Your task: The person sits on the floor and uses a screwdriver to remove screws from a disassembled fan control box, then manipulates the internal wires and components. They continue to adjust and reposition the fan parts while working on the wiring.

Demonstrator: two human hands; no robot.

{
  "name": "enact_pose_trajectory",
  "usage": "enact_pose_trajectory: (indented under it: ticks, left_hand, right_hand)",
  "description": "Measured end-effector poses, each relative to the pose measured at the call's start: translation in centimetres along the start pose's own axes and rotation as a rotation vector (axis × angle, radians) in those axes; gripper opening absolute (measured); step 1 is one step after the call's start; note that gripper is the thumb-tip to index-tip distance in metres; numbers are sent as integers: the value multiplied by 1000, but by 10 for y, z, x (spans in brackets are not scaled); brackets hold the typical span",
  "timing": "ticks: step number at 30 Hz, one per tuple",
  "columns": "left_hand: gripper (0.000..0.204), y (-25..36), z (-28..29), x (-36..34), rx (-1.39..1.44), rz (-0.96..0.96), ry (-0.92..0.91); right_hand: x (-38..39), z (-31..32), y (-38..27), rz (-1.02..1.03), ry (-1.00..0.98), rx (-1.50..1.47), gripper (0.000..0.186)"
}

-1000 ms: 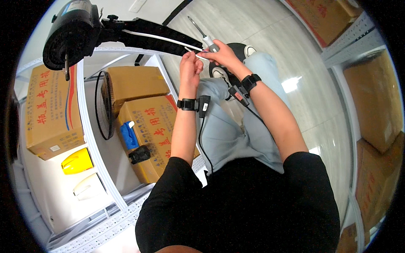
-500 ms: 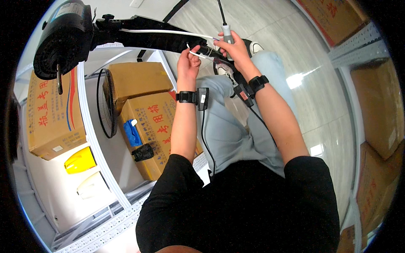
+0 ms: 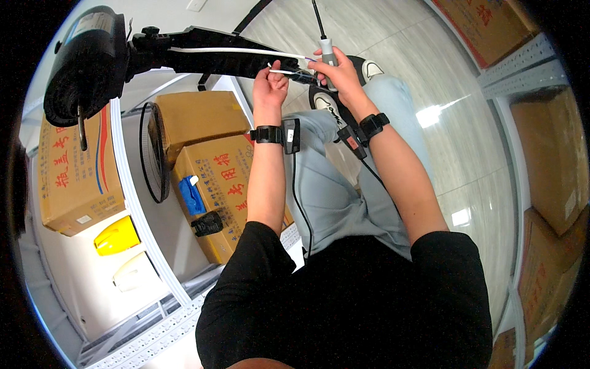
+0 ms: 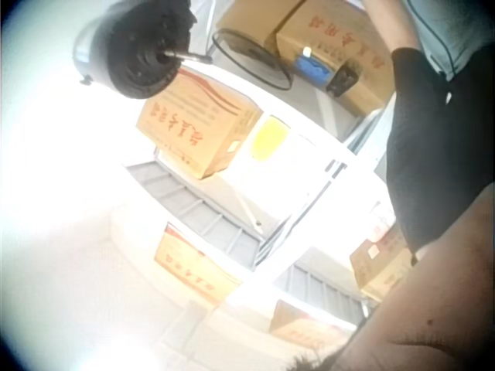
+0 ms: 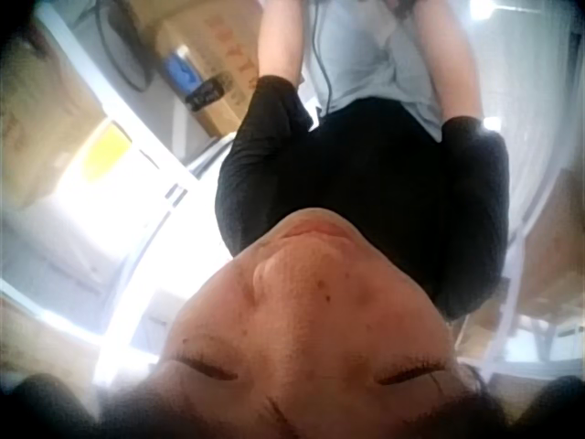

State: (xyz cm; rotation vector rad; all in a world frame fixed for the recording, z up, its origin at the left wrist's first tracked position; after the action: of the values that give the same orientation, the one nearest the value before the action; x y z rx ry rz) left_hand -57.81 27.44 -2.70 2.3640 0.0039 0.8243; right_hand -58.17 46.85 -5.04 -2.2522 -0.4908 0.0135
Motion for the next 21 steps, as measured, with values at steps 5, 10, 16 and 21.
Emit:
enact_pose_trajectory:
  ticks: [5,10,16,21]
  left_hand:
    - [21,7,-5,-2,72,34,-1]
    - [22,6,-15,0,66,-18,33]
    - [25,10,-17,0,75,-62,36]
    - [30,11,-4,-7,86,-13,3]
  right_hand:
    - [-1,1,0,-1,7,2,34]
    - [0,3,-1,-2,6,16,34]
    - [1,3,-1,-13,-3,31,35]
    - [1,0,-2,-21,-2,18,34]
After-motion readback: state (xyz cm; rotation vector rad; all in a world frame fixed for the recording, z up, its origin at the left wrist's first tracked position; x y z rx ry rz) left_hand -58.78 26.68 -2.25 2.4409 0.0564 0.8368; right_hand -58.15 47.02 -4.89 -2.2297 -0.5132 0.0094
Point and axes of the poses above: each hand's wrist, its own x-axis away from the middle knuckle, its own z-axis out of the back of the hand, y = z × x, the point moved 1 cm from there along -x, towards the middle knuckle, and after that the axes turned 5 degrees about -y, right-handed, at the moved point
